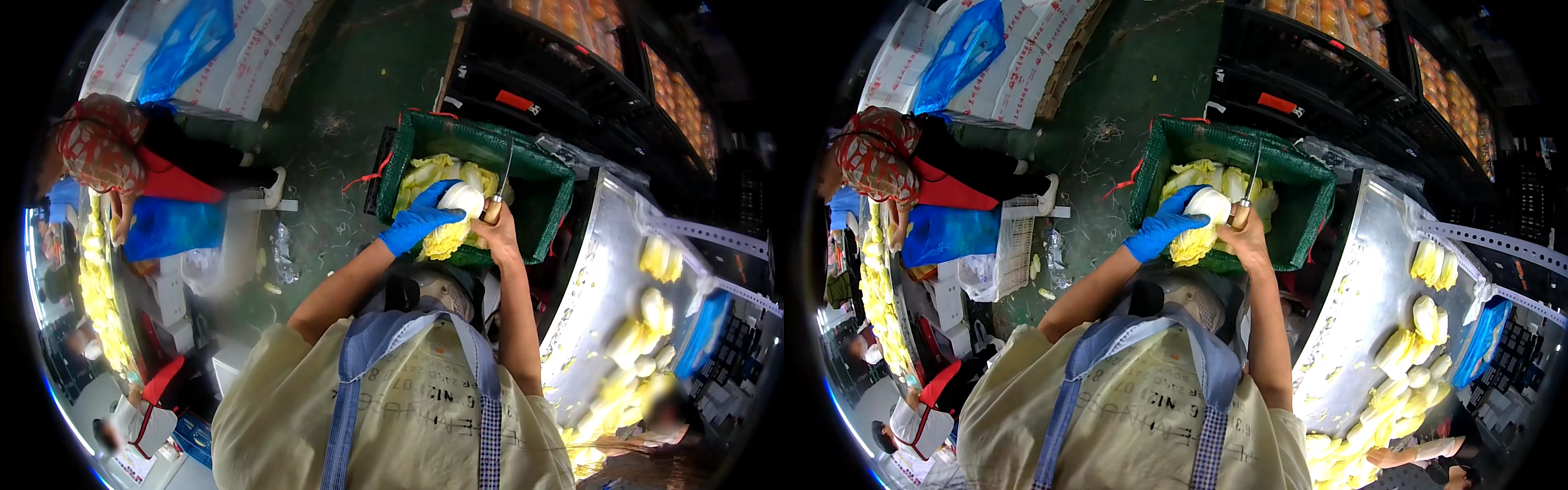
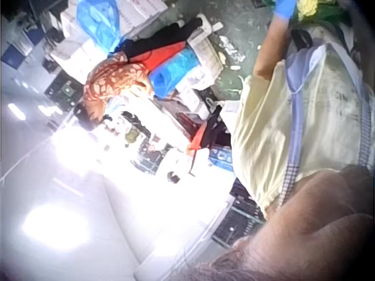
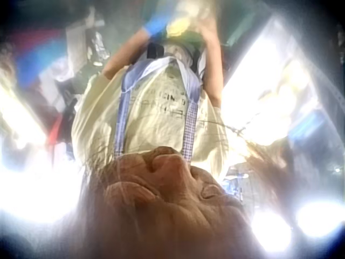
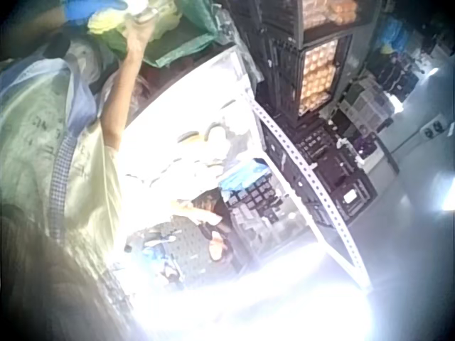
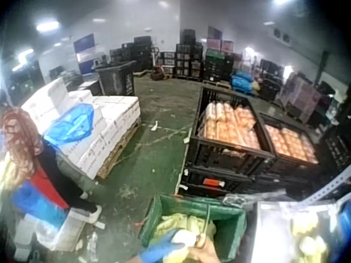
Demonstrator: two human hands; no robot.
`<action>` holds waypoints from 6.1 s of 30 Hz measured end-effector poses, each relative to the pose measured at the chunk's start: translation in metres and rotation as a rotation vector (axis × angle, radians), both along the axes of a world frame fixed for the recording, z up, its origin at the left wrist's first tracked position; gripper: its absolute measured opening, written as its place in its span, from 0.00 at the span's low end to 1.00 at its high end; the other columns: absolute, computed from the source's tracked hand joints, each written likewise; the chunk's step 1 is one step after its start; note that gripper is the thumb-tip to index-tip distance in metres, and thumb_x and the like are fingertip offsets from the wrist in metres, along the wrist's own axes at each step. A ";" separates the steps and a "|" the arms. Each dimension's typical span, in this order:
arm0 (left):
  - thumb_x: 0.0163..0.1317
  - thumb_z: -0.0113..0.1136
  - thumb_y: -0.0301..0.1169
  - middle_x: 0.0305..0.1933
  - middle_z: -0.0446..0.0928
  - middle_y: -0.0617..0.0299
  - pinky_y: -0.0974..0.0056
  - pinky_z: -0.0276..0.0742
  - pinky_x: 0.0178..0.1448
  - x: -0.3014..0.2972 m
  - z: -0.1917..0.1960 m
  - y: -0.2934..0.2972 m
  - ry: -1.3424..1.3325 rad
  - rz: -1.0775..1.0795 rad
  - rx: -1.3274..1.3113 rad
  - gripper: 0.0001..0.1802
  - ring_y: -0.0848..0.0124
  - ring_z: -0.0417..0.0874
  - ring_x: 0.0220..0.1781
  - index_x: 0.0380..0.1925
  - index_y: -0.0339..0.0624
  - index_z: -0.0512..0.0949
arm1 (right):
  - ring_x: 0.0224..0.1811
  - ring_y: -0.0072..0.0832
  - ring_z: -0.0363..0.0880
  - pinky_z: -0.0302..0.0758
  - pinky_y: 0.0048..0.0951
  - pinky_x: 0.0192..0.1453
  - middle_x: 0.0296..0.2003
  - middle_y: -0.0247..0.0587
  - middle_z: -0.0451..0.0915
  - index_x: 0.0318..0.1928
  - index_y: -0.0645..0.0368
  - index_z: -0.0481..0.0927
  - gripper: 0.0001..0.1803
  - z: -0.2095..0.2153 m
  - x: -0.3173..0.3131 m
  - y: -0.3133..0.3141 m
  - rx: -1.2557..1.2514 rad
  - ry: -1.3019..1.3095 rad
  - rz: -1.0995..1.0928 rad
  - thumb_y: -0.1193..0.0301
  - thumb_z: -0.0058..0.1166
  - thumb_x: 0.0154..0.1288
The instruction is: The person holds heads of cabbage and trims the bottom stems with a knife before placing the cabbages into a green crate.
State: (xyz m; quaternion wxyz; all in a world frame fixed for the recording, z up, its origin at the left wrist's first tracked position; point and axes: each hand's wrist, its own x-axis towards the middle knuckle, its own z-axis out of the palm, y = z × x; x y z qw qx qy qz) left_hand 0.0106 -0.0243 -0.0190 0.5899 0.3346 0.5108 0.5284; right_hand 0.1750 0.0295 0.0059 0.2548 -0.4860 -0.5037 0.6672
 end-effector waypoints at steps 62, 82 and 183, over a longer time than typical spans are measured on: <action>0.59 0.55 0.39 0.45 0.76 0.55 0.68 0.71 0.52 -0.079 0.008 -0.128 -0.158 -0.103 -0.631 0.17 0.69 0.76 0.48 0.46 0.43 0.76 | 0.43 0.29 0.76 0.73 0.29 0.50 0.43 0.43 0.74 0.51 0.67 0.64 0.24 -0.003 0.010 0.003 -0.265 0.369 -0.148 0.75 0.55 0.55; 0.51 0.54 0.53 0.42 0.77 0.50 0.56 0.70 0.51 0.007 -0.101 -0.077 0.802 -0.862 -0.470 0.26 0.54 0.76 0.48 0.41 0.43 0.78 | 0.42 0.27 0.74 0.72 0.28 0.50 0.43 0.41 0.73 0.50 0.65 0.65 0.23 -0.004 0.060 -0.001 -0.259 0.261 -0.291 0.75 0.56 0.53; 0.57 0.58 0.28 0.51 0.72 0.61 0.66 0.68 0.57 0.010 0.012 0.015 -0.330 -0.008 -0.213 0.26 0.70 0.73 0.51 0.56 0.40 0.65 | 0.31 0.19 0.70 0.70 0.22 0.37 0.29 0.34 0.72 0.36 0.64 0.70 0.19 0.016 -0.003 0.006 0.151 -0.287 0.109 0.72 0.65 0.45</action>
